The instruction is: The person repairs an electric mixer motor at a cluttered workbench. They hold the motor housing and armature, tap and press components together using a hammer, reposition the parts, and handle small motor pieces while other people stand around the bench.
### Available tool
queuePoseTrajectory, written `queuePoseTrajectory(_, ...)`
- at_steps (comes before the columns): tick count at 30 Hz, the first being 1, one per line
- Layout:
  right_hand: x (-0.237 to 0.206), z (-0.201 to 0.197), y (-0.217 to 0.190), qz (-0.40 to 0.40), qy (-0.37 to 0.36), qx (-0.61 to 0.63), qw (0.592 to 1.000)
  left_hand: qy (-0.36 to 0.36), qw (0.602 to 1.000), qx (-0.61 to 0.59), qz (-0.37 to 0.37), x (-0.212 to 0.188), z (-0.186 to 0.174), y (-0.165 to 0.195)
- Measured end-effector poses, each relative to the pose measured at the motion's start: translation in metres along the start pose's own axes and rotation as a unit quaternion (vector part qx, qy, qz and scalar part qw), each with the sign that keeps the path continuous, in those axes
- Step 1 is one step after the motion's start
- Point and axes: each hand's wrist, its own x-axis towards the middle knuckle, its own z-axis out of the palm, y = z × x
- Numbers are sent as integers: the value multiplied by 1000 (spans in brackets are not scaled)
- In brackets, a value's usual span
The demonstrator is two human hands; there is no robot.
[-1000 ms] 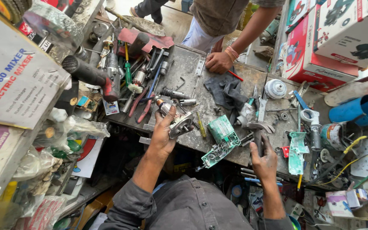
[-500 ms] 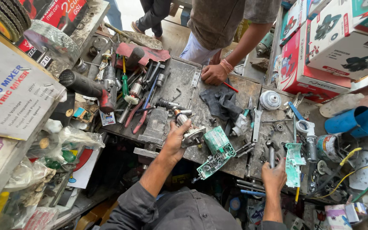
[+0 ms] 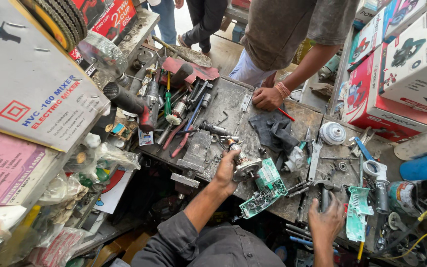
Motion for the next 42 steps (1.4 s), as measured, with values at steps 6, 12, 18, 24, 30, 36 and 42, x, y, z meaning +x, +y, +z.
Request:
queuePoseTrajectory(6,0,-21,-107,-79,-161,373,910,28,994,82,65,15,5,-31)
queuePoseTrajectory(12,5,-25,-164,-56,-209,487,846,31,991,93,89,-8,29,-36)
queuePoseTrajectory(18,8,-27,-156,-47,-193,472,859,-7,987,127,99,-16,24,-35)
queuePoseTrajectory(24,24,-18,-143,-27,-188,437,879,35,991,130,15,-20,18,-32)
queuePoseTrajectory(30,50,-6,-116,97,-227,449,859,-102,973,166,123,-50,9,-6)
queuePoseTrajectory(36,48,4,-109,86,-236,536,806,140,980,62,126,-7,-10,-15)
queuePoseTrajectory(42,48,2,-115,45,-231,527,817,88,991,-43,91,19,-10,-29)
